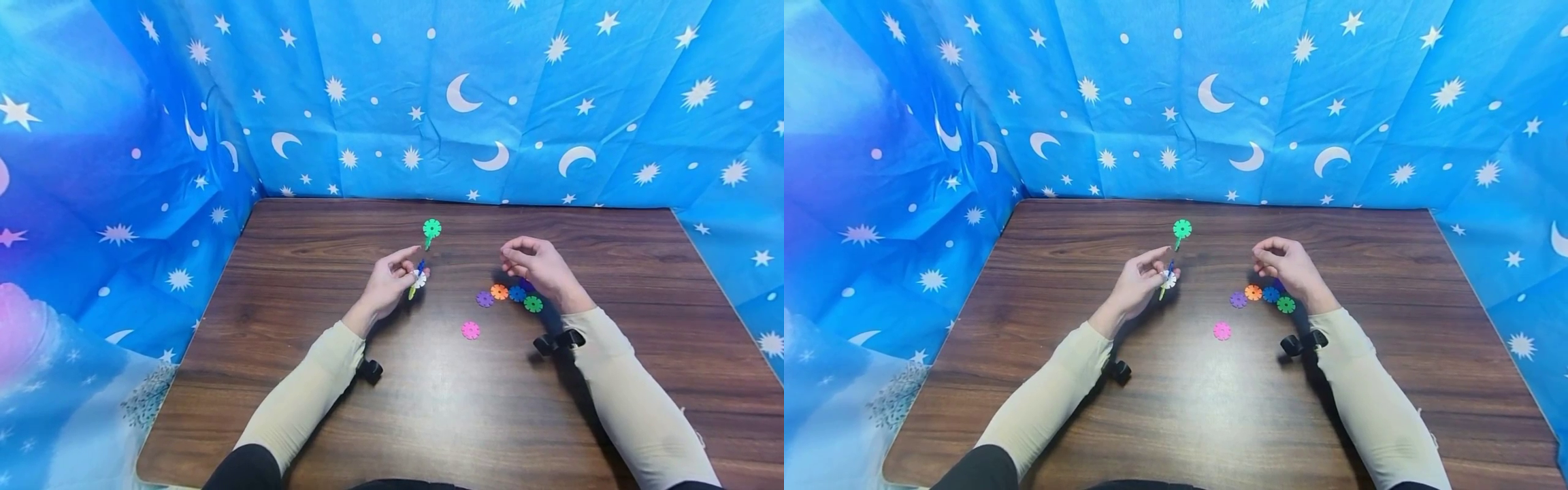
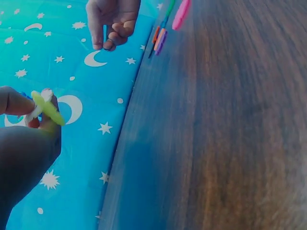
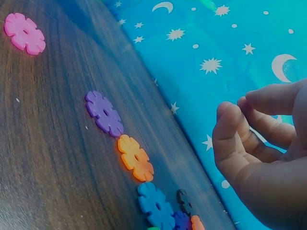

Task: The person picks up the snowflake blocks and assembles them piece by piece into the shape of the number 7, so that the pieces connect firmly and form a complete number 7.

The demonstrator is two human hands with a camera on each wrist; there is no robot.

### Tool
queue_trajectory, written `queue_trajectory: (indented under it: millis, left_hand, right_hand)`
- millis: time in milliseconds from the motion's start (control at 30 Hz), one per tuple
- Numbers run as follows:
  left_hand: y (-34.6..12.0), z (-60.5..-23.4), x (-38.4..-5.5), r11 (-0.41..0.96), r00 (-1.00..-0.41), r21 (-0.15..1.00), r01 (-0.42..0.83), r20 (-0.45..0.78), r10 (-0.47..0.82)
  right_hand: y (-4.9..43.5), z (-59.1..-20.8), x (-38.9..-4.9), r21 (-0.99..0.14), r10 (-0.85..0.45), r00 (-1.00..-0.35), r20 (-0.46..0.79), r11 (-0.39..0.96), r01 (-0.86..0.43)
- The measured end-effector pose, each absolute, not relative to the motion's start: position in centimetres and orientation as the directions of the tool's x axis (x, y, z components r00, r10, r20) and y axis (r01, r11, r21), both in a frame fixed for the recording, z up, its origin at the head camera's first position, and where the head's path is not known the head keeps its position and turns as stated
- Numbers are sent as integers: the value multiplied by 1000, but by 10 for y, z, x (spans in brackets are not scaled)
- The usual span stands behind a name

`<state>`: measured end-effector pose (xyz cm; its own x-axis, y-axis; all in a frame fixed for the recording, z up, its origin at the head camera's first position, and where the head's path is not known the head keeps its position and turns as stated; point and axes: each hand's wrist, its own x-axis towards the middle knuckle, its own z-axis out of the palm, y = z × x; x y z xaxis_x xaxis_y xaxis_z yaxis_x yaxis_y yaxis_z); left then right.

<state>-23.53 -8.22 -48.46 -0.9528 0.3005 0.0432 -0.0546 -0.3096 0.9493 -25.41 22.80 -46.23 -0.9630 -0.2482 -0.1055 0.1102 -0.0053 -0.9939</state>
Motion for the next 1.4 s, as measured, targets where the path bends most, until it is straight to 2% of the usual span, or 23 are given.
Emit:
queue_trajectory:
  millis: [233, 500, 767, 1000, 1233, 1400]
  left_hand:
    - [-83, -483, -234, -391, -927, 907, -157, 1, 375]
    - [-82, -483, -233, -411, -934, 895, -175, -18, 357]
    - [-87, -482, -234, -436, -891, 873, -218, 4, 454]
    - [-88, -477, -233, -458, -875, 854, -245, 9, 484]
    - [-82, -474, -231, -534, -887, 822, -199, 82, 455]
    - [-79, -473, -228, -572, -912, 784, -242, 18, 411]
  right_hand:
    - [229, -462, -255, -945, -206, -975, -87, 325, 16]
    - [226, -470, -255, -881, -263, -964, -45, 465, -86]
    - [228, -481, -255, -752, -345, -936, -64, 633, -182]
    - [229, -483, -254, -629, -429, -900, -81, 722, -287]
    - [225, -482, -254, -506, -499, -866, -36, 756, -415]
    - [223, -484, -253, -458, -496, -868, -17, 775, -434]
